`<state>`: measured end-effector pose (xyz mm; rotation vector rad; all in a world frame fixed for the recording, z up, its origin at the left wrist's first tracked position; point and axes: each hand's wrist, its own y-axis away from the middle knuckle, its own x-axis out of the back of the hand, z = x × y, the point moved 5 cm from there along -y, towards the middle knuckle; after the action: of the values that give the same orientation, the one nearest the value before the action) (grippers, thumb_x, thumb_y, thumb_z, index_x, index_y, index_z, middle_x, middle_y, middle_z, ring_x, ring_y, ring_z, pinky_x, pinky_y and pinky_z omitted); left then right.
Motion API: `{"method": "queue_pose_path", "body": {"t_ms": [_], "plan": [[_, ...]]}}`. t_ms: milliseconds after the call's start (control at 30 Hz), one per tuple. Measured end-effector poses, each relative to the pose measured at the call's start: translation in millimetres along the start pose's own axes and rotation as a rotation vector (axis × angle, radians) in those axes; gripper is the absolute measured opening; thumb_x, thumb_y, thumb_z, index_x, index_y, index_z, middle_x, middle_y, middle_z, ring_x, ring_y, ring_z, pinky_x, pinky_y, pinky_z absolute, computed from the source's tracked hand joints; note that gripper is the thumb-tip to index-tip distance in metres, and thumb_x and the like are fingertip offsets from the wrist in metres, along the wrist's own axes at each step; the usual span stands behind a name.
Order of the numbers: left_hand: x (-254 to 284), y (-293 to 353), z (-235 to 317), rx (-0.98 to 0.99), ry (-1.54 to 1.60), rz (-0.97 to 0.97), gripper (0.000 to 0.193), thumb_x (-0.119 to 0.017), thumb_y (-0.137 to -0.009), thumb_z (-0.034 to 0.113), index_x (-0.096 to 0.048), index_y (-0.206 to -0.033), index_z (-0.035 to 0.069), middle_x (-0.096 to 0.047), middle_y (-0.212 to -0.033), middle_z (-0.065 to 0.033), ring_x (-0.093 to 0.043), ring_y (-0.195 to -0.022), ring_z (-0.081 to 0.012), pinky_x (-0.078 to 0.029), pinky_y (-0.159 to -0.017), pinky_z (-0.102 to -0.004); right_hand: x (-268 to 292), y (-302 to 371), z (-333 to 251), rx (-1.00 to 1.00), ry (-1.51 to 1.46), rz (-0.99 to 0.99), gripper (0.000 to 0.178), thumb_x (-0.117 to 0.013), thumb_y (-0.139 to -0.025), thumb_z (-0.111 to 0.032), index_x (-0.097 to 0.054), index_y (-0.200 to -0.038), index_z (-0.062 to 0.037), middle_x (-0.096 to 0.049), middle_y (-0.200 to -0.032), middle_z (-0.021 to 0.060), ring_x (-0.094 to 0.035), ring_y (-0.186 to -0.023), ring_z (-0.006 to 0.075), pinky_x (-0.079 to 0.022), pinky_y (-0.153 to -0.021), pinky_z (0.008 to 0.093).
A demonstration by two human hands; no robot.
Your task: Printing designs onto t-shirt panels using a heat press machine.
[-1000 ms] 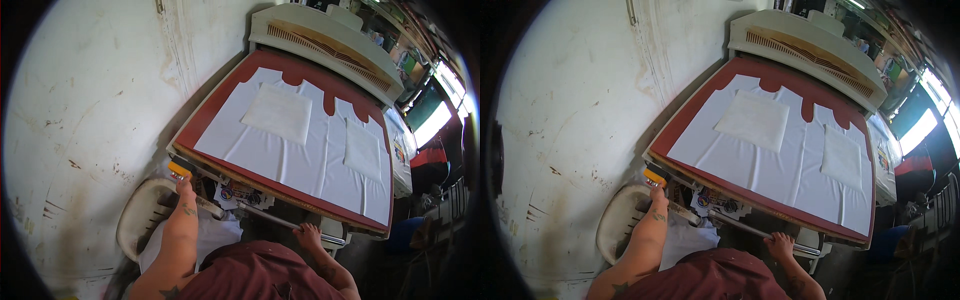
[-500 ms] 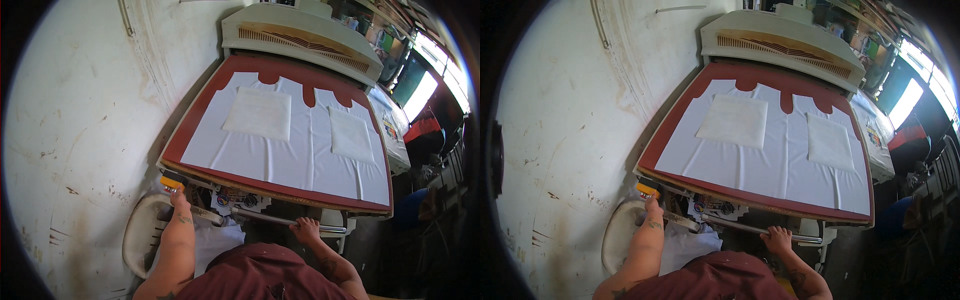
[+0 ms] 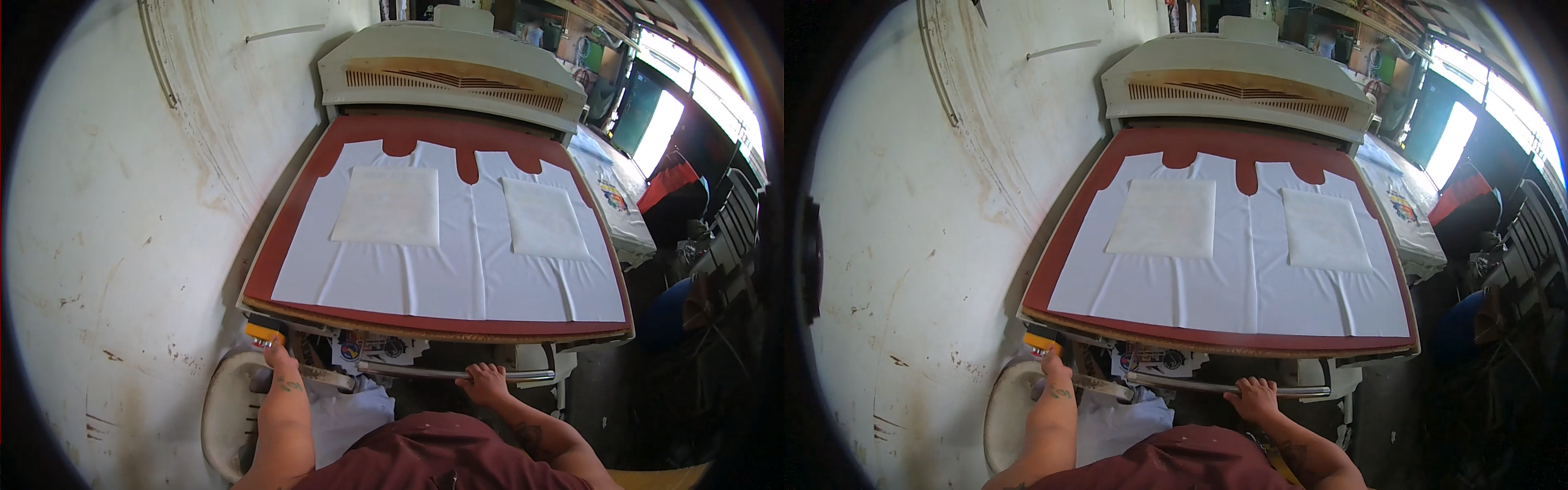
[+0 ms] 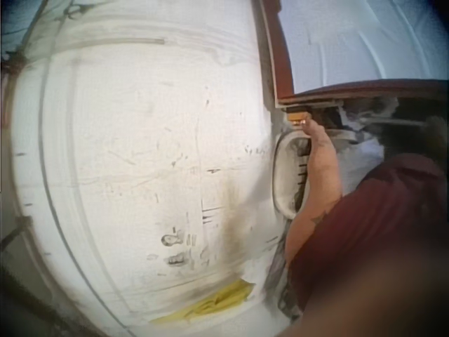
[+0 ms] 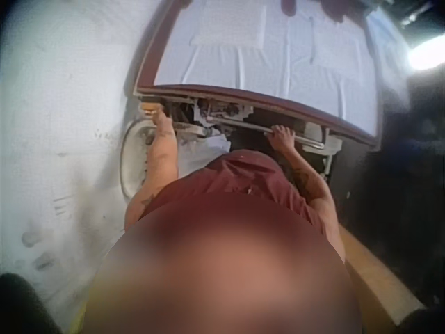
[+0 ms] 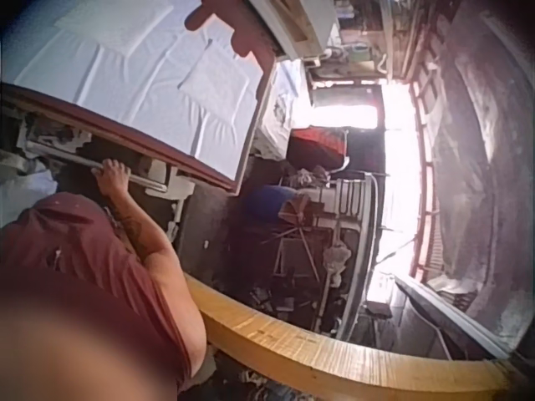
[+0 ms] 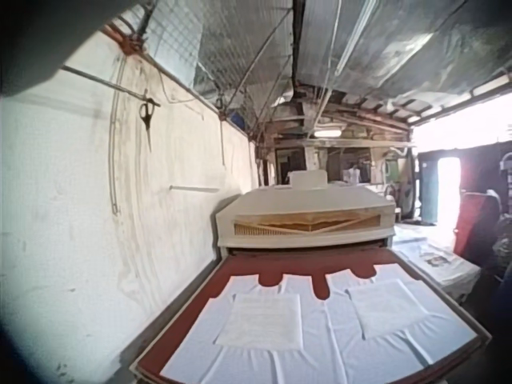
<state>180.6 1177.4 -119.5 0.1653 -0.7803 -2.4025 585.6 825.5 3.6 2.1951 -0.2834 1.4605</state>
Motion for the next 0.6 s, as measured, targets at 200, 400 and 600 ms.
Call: {"method": "queue_pose_path", "body": {"t_ms": [200,400,600], "plan": [[-10.2,29.3,1.8,0.095,-0.022,-0.078,0.06,-0.059,-0.088,0.032,-0.038,-0.136,0.004,-0.035,-0.143,-0.013,-0.035,-0.13,-0.0308,-0.03,-0.104,-0.0473,2.7,6.3,6.1,-0.023,-0.006,0.005,0.049,-0.052,-0.083,-0.052,-0.059,-0.109,-0.0109,-0.058,-0.107,0.0118,-0.05,-0.108,0.0304,-0.029,-0.096,0.0441],[8.9,-12.0,-3.6,0.083,0.028,-0.173,0.061,-0.059,-0.088,0.031,-0.035,-0.139,0.007,-0.028,-0.147,-0.0119,-0.025,-0.135,-0.0297,-0.019,-0.107,-0.0496,5.6,6.2,-7.2,0.007,0.021,0.01,0.049,-0.052,-0.083,-0.051,-0.059,-0.109,-0.01,-0.058,-0.108,0.0127,-0.049,-0.109,0.0307,-0.029,-0.096,0.0436],[-0.7,-13.4,-8.0,0.046,-0.101,-0.118,0.056,-0.058,-0.089,0.036,-0.045,-0.127,-0.002,-0.044,-0.136,-0.0136,-0.044,-0.121,-0.0291,-0.038,-0.096,-0.0469,-0.2,7.2,0.6,-0.029,0.016,0.048,0.049,-0.053,-0.082,-0.051,-0.058,-0.109,-0.0111,-0.058,-0.107,0.0111,-0.049,-0.108,0.0302,-0.03,-0.095,0.0434]]}}
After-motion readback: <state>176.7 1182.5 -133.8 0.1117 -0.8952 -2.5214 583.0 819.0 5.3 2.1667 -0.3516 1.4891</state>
